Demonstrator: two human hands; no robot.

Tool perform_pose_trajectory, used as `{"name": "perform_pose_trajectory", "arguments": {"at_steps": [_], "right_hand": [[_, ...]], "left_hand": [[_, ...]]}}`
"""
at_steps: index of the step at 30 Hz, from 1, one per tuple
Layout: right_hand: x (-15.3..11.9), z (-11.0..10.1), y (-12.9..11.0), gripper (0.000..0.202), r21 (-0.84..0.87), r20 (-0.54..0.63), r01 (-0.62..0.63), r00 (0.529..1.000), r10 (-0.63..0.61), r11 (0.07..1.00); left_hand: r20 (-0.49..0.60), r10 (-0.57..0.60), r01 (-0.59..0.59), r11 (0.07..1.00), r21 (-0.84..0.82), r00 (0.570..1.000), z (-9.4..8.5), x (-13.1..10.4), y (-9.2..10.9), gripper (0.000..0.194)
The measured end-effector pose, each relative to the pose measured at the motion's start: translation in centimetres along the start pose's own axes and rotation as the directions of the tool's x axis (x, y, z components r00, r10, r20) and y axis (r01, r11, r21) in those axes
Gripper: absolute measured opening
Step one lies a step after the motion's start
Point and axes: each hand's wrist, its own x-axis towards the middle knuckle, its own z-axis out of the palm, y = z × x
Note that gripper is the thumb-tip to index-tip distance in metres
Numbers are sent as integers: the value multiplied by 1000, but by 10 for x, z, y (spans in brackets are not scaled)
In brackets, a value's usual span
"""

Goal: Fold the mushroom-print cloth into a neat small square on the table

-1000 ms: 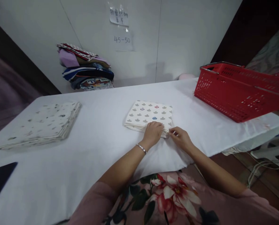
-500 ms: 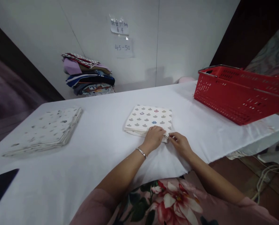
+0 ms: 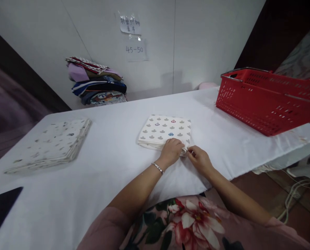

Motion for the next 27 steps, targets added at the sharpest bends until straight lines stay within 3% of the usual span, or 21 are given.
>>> {"name": "perform_pose_trajectory", "arguments": {"at_steps": [9,27], "right_hand": [[-5,1,-7,20,33,74,-62,995,59,998],[-3,6,-4,14,-84,34,-69,997,72,994]], "left_hand": [[-50,-8,9,1000,27,999,8,-3,3,16],[-66,-43,42,999,-12,997,7,-4,5,17]]}}
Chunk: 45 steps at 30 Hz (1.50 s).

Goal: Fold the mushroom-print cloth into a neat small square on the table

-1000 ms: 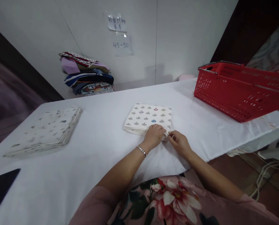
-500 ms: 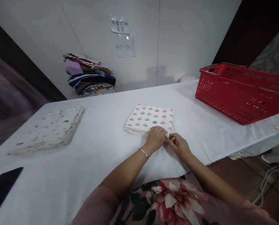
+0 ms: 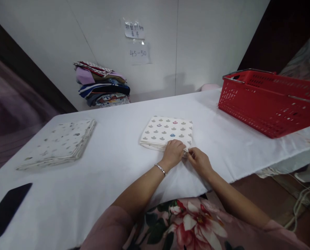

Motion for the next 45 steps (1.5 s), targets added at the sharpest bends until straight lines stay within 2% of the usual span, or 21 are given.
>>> {"name": "perform_pose_trajectory", "arguments": {"at_steps": [6,12,20,23,26,29,32,36,41,45], "right_hand": [[0,-3,-5,12,-71,34,14,999,-12,997],[-1,-3,-9,15,-113,3,21,1000,-21,993],[-3,1,-1,17,-55,28,38,999,-36,998],[-2,2,5,16,-51,39,65,997,-63,997],[1,-1,5,14,-115,41,106,994,-102,988],[4,-5,-1,22,-195,3,177,984,-179,965],[5,-6,-6,27,-216,-4,243,968,-250,946],[4,-2,-4,22,-212,8,235,971,-238,949],[2,-1,-2,18,-226,24,227,974,-227,947],[4,-4,-7,17,-211,25,221,975,-221,952]], "left_hand": [[-11,-2,2,1000,16,1000,2,0,0,15],[-6,5,-4,1000,25,1000,3,-1,0,14],[35,32,-35,995,94,999,-3,-4,2,10],[26,26,-29,993,119,999,-1,-5,2,12],[31,36,-39,992,124,999,1,-6,0,15],[47,41,-46,993,109,998,1,-8,-4,16],[44,27,-32,994,102,999,-5,-14,-17,19],[48,-9,3,992,129,999,-22,-32,-50,23],[-19,-149,150,968,203,989,-49,-61,-98,28],[-46,-230,234,938,255,972,-63,-73,-121,27]]}}
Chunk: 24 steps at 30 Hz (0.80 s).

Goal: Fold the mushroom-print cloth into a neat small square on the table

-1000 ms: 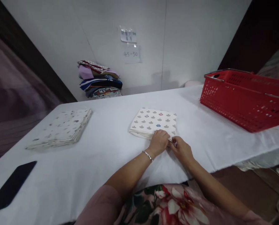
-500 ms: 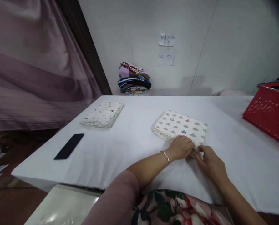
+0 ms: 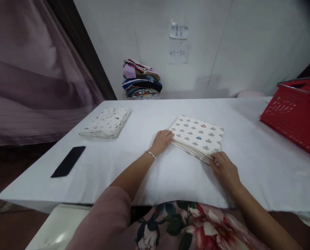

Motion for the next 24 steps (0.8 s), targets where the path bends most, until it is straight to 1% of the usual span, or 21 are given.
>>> {"name": "perform_pose_trajectory", "arguments": {"at_steps": [3,6,10,12,15,16,18,21,22,24], "right_hand": [[2,-2,-1,17,46,12,-20,1000,19,999],[3,-1,0,16,78,32,-30,999,28,997],[2,-1,1,14,82,55,-36,998,32,996],[3,-3,1,13,80,63,-33,998,28,996],[8,-11,-3,11,83,81,-21,997,15,996],[11,-13,-6,12,82,78,-14,997,8,997],[18,-17,-11,17,70,60,12,998,-16,997],[29,-16,-19,21,20,69,72,995,-74,997],[32,-14,-20,21,-3,92,91,992,-91,996],[36,-11,-22,21,-43,140,111,985,-104,993]], "left_hand": [[20,-10,10,1000,14,1000,-3,1,-8,28],[29,-27,26,1000,11,999,2,4,-14,31],[24,-61,63,995,-78,998,13,1,-19,33],[3,-86,86,988,-127,996,14,-1,-17,33],[-54,-106,96,982,-164,993,6,0,-4,34],[-76,-93,79,982,-173,993,3,1,3,33],[-98,-28,9,982,-191,995,-3,7,18,28],[-59,104,-114,973,-203,993,-4,16,37,22],[-37,132,-137,969,-204,991,-2,19,41,21],[6,151,-146,967,-209,989,2,23,46,20]]}}
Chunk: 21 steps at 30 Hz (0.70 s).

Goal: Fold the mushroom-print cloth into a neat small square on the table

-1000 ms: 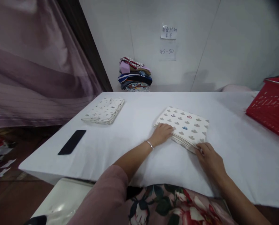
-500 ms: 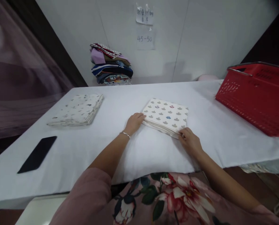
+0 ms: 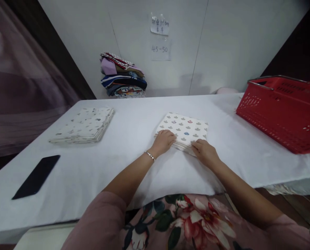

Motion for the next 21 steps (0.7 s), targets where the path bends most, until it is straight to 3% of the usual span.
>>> {"name": "perform_pose_trajectory", "arguments": {"at_steps": [9,15,21], "right_hand": [[2,2,4,16,92,36,-50,998,47,994],[-6,14,7,22,32,-90,41,995,-38,999],[-11,19,13,21,-20,-107,144,983,-146,989]], "left_hand": [[89,-49,56,996,-67,995,2,10,-2,17],[26,-26,28,997,-67,999,5,5,-2,19],[22,44,-42,997,-61,999,2,-2,-7,21]]}}
